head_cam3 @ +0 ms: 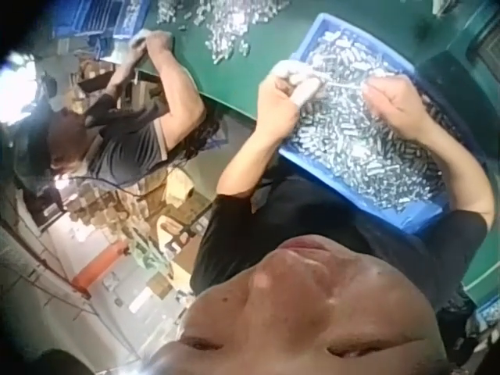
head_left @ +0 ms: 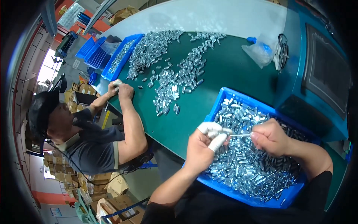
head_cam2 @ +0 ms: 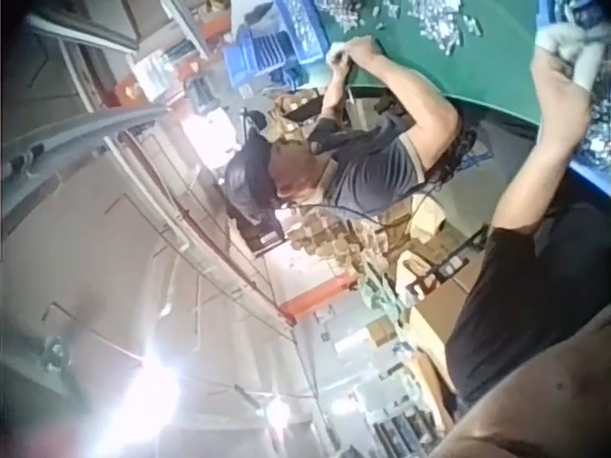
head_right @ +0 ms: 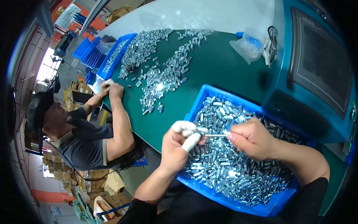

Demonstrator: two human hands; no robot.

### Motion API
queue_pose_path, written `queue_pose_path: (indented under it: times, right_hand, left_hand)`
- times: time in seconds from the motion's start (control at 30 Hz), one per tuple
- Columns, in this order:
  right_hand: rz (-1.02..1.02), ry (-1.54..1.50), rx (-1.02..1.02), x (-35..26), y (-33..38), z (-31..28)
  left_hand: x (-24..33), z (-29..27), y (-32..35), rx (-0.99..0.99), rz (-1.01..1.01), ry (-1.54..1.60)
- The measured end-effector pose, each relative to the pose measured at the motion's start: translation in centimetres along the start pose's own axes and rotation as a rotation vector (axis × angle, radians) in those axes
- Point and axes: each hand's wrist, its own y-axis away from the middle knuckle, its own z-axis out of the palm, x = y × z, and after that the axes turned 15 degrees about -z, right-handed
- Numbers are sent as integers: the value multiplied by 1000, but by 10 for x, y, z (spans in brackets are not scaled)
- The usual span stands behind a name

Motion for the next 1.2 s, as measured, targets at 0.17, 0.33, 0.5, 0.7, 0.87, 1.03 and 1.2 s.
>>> queue_pose_path:
  times: [0.17, 0.33, 0.5, 0.7, 0.87, 1.03, 1.2]
  right_hand:
    - [-6, 62, -10, 1, -1, 4]
    - [-63, 109, -72, 2, 2, 11]
    - [-149, 295, -142, -6, 0, 16]
    - [56, -89, -139, -7, 5, 17]
    - [285, -344, -88, -15, -1, 13]
    - [270, -306, -110, -15, -1, 12]
    - [-79, -28, -103, -7, 2, 11]
  left_hand:
    - [-6, -3, 2, -108, -66, -16]
    - [-12, -5, 4, -92, -91, -75]
    - [-11, -1, 2, -136, -108, -475]
    - [-10, 6, 1, -87, 480, -736]
    - [-8, 10, -6, -31, 634, -815]
    - [-7, 13, -3, 8, 621, -760]
    - [-10, 15, 6, 23, 591, -824]
